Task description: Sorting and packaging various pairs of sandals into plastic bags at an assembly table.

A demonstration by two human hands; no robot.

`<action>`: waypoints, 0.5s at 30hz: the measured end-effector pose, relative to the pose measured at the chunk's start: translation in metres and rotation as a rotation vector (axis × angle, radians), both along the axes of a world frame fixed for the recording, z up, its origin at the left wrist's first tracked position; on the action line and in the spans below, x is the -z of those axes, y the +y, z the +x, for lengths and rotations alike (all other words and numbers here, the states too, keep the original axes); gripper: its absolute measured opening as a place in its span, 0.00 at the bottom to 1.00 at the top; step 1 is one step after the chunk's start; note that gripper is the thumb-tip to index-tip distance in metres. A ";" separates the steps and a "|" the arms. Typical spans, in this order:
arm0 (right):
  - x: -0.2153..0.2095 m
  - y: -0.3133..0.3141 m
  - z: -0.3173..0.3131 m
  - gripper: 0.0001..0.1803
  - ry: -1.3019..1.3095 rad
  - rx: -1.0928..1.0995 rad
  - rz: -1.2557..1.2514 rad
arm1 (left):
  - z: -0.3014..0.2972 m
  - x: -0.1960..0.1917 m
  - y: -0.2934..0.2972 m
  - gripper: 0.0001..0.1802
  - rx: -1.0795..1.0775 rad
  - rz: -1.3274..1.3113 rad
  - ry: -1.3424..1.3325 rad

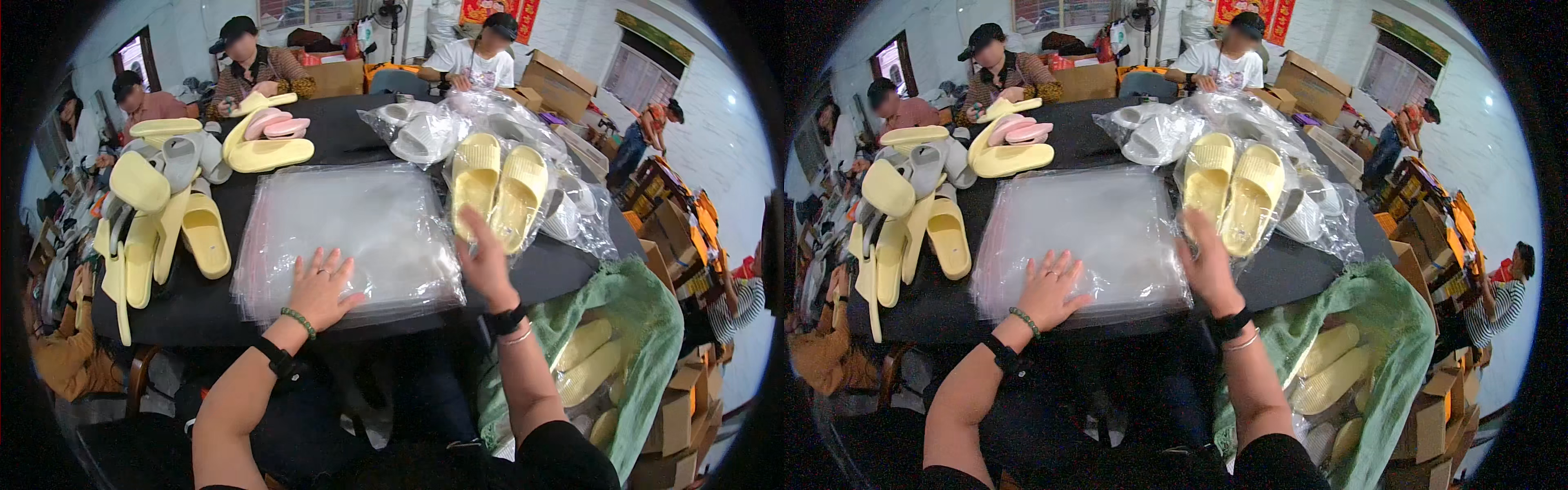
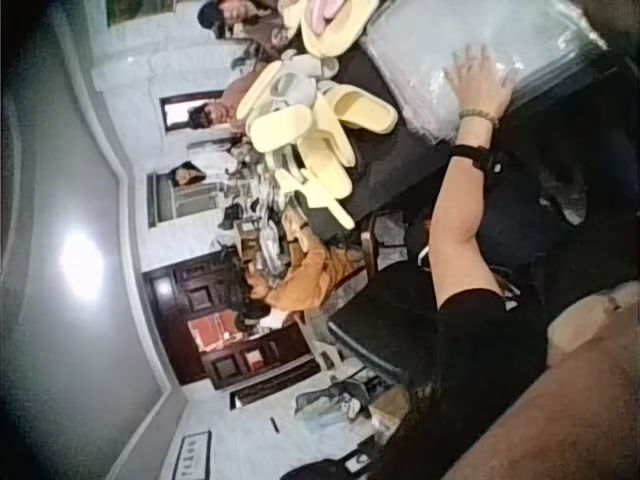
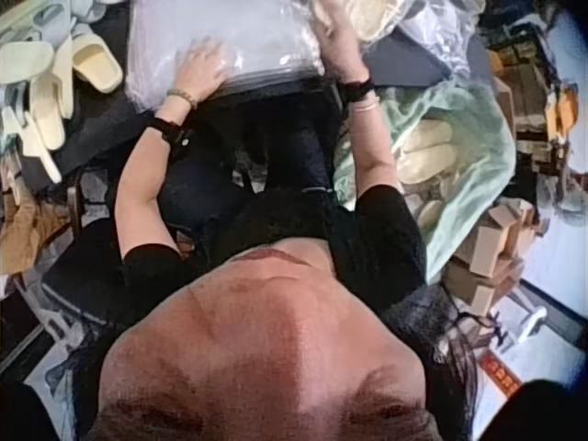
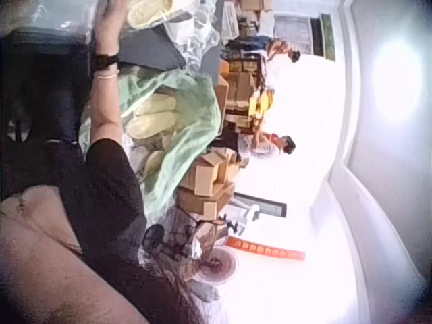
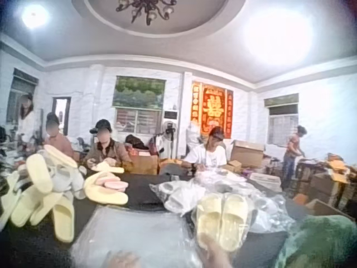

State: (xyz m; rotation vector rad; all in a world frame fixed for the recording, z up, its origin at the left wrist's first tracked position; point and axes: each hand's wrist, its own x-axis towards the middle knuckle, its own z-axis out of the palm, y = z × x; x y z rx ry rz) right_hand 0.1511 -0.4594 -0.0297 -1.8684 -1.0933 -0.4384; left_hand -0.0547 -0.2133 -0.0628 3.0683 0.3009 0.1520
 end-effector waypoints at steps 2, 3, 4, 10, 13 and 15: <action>-0.022 -0.026 0.026 0.26 -0.163 0.295 0.108 | 0.003 0.000 -0.003 0.41 0.009 -0.010 0.009; -0.030 -0.039 0.040 0.26 -0.197 0.363 0.127 | 0.000 -0.001 -0.001 0.41 -0.005 -0.008 0.011; -0.029 -0.049 0.056 0.27 -0.254 0.526 0.169 | 0.001 -0.001 0.000 0.41 -0.012 -0.008 0.007; 0.010 -0.099 0.108 0.43 0.318 0.460 0.188 | 0.006 0.003 -0.001 0.40 0.031 -0.020 -0.096; 0.008 -0.090 0.084 0.38 0.951 0.365 0.195 | -0.002 0.003 0.003 0.41 0.009 -0.018 -0.055; 0.009 -0.093 0.084 0.34 0.919 0.311 0.199 | -0.002 0.003 0.001 0.41 0.011 -0.004 -0.057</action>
